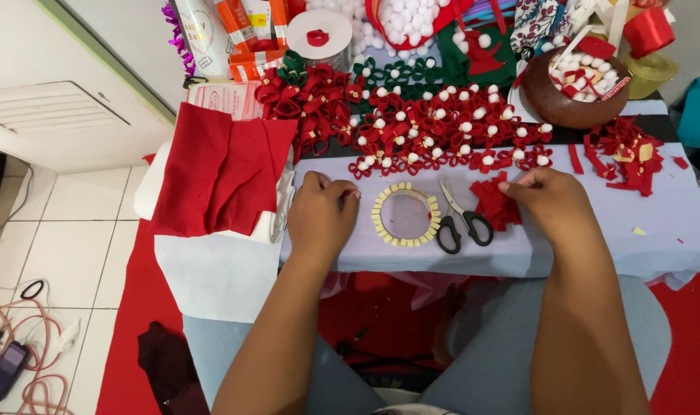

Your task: Attaching small strips of red fabric to a circular frame to create a decorative craft item.

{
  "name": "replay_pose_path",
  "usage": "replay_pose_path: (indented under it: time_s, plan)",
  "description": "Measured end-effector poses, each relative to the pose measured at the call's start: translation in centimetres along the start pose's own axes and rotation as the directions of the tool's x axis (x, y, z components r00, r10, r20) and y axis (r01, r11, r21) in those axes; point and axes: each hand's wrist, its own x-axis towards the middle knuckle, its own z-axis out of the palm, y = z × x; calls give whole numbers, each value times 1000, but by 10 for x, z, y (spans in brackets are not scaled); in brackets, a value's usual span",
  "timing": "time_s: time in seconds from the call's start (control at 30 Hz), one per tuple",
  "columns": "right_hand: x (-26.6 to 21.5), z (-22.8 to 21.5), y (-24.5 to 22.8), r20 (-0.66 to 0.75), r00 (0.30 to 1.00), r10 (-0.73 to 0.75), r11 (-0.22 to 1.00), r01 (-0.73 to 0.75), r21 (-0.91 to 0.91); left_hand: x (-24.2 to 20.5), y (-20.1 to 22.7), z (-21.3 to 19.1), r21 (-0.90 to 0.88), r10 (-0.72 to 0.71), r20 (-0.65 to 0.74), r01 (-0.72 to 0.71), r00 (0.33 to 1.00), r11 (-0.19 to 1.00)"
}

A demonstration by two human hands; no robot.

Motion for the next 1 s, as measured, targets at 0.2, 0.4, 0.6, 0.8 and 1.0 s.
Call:
replay_pose_path:
  time_s: [0.2,0.4,0.6,0.8,1.0]
  plan:
    - [-2,-5,3,-48,999,-25,992,30,119,3,-2,2,-58,5,-102,-11,995,998]
    - [2,-11,8,-71,994,-79,981,90,170,2,-14,15,-2,103,-140,-104,985,995]
    - [11,-3,16,-155,977,-146,957,180,227,5,-24,21,-13,168,-165,-172,972,985]
    - [7,-14,18,-99,981,-165,911,190,365,2,-10,3,-132,67,-76,-76,995,988]
    - [-1,-25,15,-128,984,-126,977,145,157,2,-5,-1,-112,-38,-5,37,999,993]
